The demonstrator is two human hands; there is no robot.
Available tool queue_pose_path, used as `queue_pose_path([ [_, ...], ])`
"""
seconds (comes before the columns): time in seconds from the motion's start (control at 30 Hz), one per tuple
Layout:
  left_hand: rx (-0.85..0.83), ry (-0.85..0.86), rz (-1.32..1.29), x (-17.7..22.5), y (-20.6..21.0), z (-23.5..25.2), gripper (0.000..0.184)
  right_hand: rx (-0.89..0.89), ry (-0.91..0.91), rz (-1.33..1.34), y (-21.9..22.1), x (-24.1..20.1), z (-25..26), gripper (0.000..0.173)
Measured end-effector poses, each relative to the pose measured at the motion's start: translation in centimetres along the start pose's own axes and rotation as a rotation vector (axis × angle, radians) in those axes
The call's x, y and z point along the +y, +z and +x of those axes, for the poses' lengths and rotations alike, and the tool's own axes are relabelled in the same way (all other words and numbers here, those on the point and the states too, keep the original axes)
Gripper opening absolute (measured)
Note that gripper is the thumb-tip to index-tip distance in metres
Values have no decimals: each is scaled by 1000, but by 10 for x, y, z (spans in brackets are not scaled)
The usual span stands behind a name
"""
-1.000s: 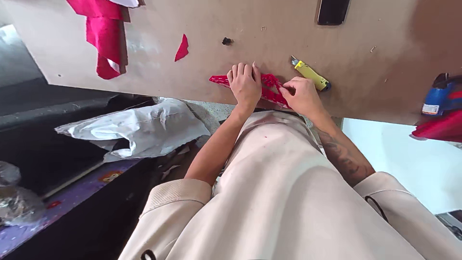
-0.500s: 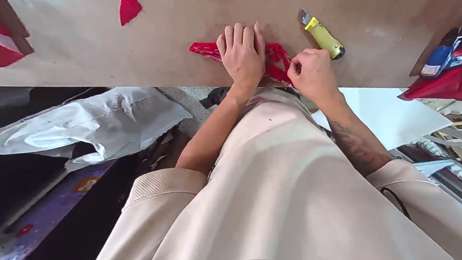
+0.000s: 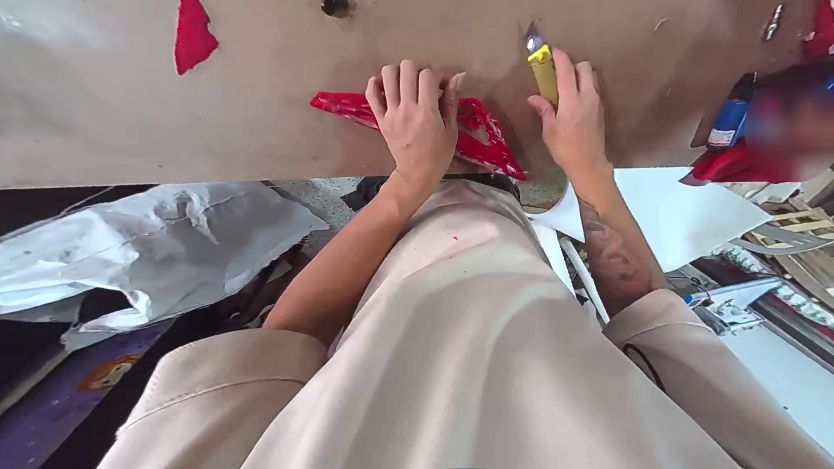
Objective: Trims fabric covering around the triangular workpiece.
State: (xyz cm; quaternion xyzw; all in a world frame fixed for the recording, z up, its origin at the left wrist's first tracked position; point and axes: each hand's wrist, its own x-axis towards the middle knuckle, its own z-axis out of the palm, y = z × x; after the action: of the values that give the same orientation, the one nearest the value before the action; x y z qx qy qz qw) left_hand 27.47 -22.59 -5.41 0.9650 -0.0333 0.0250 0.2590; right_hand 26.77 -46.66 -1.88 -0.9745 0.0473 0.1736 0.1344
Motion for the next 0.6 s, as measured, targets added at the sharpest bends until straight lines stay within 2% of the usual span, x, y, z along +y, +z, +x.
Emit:
queue_pose_path([
  [0.07,-95,10,3,17,0,1,42,16,23,16,-6,9,-13,56],
  [0.13,-168,-23,46,30,14,0,44,-27,45,97,-21,16,-43,60],
  [0.2,-167,-63,115,35,30,2,47,-148,55,199,-35,22,-76,68],
  [0.23,-152,-80,130,36,35,4,47,-194,44,239,-37,26,-91,66],
  [0.3,-126,-120,152,38,41,2,45,-199,-22,280,-30,33,-118,48],
  [0.33,-113,-148,171,39,42,3,45,-204,-51,282,-26,33,-125,46],
  [0.43,-102,-219,199,45,46,1,37,-246,-112,242,-16,27,-131,57],
  [0.6,-198,-340,241,57,43,3,36,-209,-238,207,2,19,-117,51],
])
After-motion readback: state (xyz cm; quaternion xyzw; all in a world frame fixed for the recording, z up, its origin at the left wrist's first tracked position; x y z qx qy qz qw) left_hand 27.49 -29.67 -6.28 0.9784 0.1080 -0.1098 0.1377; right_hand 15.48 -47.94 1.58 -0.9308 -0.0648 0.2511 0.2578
